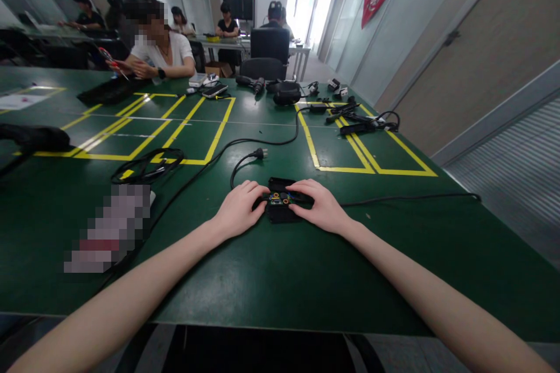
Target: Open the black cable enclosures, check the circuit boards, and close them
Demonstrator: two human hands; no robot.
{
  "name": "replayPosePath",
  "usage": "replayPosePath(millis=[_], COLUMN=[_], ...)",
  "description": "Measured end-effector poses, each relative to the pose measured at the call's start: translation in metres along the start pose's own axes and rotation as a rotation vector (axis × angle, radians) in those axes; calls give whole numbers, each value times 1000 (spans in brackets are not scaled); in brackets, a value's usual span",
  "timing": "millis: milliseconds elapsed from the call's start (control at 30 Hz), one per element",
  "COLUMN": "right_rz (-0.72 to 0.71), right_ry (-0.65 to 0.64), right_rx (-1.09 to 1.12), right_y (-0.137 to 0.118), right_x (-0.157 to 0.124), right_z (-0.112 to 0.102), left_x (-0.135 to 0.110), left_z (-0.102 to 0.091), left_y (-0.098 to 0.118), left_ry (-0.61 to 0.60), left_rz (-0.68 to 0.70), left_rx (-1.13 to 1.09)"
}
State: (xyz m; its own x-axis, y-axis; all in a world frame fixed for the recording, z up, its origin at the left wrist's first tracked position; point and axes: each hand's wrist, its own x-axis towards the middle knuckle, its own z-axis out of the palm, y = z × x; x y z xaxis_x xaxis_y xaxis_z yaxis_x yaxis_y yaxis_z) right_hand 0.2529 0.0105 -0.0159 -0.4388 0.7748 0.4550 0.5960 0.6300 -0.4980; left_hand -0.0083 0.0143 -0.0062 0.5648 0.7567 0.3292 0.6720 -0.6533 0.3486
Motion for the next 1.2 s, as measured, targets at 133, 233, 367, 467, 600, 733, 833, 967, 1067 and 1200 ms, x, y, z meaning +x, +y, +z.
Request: replayPosePath(millis=[133,233,367,467,600,733,833,967,1067,1200], right_rz=[-24,-22,23,-35,-93,-29,76,120,184,297], right_ry=[-13,-12,-59,-136,-127,-124,-184,-171,-139,-148], right_rx=[23,32,-18,-51,-72,-85,-101,-110,-84,-5], right_y=[-5,-9,-2,8,15,17,19,20,17,12], right_x=[-2,-3,-3,-2,0,-1,-2,1,2,4], right_z=[1,-3,-20,-31,-35,-36,-38,-41,-39,-36], left_x=[1,1,2,3,4,6,7,8,8,10], left_z=[-1,-1,0,0,-3,-11,-17,-22,-26,-29], left_y=[-2,-4,-6,-8,-10,-11,-10,-5,-1,0], left_ry=[-6,-3,4,8,17,-46,-68,-76,-90,-147], left_rz=[-4,0,18,21,-14,-107,-129,-189,-241,-277], left_rx=[18,37,75,91,66,16,-5,14,46,40])
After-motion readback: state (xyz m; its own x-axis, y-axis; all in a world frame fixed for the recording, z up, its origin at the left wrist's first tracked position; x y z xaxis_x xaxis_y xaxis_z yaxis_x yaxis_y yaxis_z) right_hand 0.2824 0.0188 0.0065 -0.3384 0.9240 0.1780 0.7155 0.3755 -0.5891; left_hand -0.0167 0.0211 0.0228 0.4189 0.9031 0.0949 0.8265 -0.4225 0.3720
